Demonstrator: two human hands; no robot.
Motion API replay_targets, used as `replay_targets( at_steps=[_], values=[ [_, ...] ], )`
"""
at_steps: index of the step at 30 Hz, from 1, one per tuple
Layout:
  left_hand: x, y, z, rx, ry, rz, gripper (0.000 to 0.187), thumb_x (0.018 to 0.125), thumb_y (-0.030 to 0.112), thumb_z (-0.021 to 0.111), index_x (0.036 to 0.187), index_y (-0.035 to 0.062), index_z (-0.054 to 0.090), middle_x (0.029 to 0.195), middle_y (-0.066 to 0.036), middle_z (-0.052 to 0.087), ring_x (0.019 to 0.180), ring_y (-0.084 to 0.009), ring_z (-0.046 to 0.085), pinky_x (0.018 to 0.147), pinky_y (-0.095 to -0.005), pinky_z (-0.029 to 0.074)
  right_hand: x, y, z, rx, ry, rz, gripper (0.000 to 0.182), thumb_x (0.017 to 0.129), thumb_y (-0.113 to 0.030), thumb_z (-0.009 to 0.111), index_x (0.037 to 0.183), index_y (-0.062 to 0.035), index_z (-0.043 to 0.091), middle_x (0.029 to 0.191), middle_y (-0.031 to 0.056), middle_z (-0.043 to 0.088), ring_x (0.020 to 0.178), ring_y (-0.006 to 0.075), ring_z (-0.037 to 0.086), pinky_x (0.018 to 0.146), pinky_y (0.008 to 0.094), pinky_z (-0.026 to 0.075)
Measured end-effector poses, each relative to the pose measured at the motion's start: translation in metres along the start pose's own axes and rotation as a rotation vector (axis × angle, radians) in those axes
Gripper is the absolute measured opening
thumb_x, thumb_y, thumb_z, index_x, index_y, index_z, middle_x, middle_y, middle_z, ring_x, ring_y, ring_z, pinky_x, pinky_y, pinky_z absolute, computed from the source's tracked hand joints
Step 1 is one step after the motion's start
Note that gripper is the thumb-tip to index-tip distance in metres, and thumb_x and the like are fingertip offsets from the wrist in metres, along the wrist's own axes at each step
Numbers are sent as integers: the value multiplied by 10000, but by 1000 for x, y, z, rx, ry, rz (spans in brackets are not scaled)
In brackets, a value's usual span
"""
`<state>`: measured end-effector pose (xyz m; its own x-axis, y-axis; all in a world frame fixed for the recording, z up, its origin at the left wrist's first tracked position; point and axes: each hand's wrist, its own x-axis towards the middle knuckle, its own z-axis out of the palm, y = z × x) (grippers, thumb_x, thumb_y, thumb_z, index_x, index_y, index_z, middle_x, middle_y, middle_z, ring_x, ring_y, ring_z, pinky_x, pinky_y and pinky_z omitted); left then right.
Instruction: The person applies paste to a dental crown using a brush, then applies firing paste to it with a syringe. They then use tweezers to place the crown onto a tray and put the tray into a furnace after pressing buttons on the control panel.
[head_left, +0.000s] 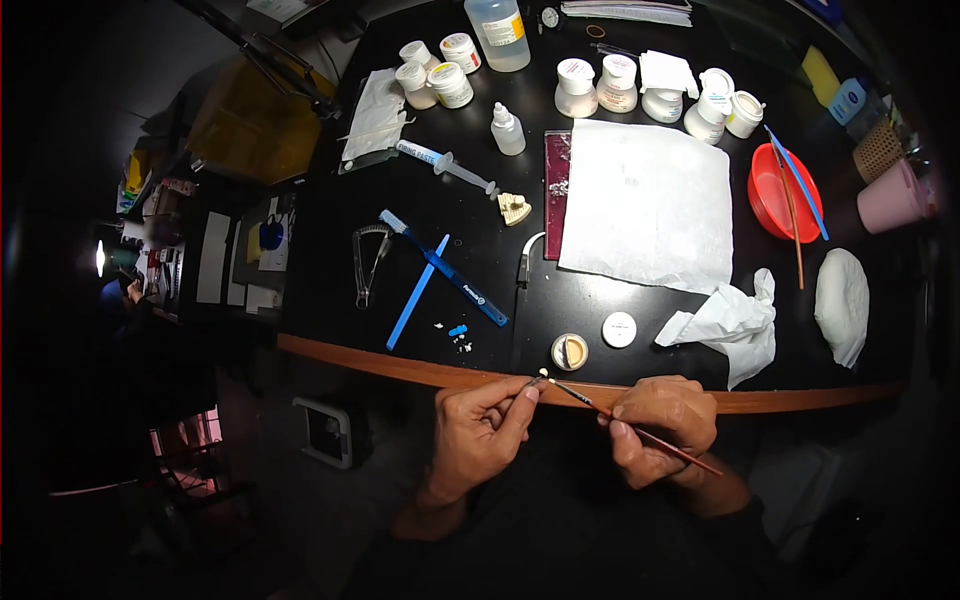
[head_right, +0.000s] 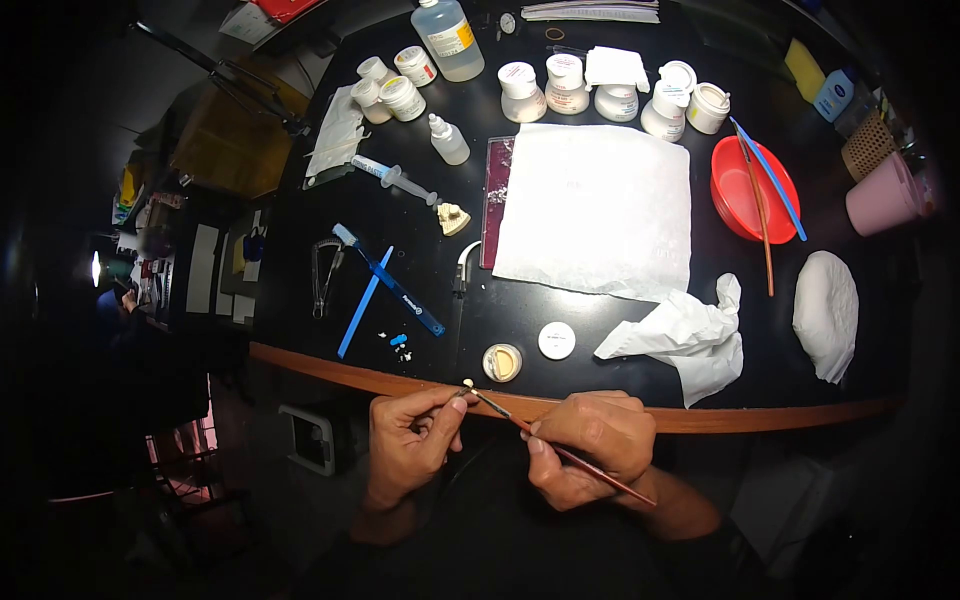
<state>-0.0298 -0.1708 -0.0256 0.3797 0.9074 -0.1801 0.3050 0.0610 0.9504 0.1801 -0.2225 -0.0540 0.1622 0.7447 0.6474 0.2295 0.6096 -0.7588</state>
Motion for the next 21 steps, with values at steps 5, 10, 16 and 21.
replay_targets(
  at_steps=[5,10,16,21],
  values=[
    [-1,-8,0,18,62,116,164,950,-10,710,1094,-70,761,624,10,638,534,21,506,462,-173,338,0,-1,1,-9,31,1,146,735,45,688,874,16,652,678,104,693,536,198,708,512,294,593],
    [-1,-9,0,10,77,139,171,936,-20,722,1095,-65,766,624,18,629,535,19,489,469,-180,332,1,1,3,-35,31,-6,156,729,46,694,879,13,663,680,101,701,534,194,708,519,295,595],
    [-2,-10,1,-3,85,137,170,930,-19,731,1090,-58,770,629,18,632,549,19,499,478,-180,340,1,1,4,-35,10,5,162,728,43,707,882,14,670,679,102,705,536,194,710,515,284,587],
    [-2,-9,0,8,86,129,171,927,-16,736,1089,-60,770,635,11,639,551,18,505,480,-180,347,2,0,4,-22,8,-13,168,720,47,707,880,10,671,678,101,706,529,190,704,505,281,574]
  ],
)
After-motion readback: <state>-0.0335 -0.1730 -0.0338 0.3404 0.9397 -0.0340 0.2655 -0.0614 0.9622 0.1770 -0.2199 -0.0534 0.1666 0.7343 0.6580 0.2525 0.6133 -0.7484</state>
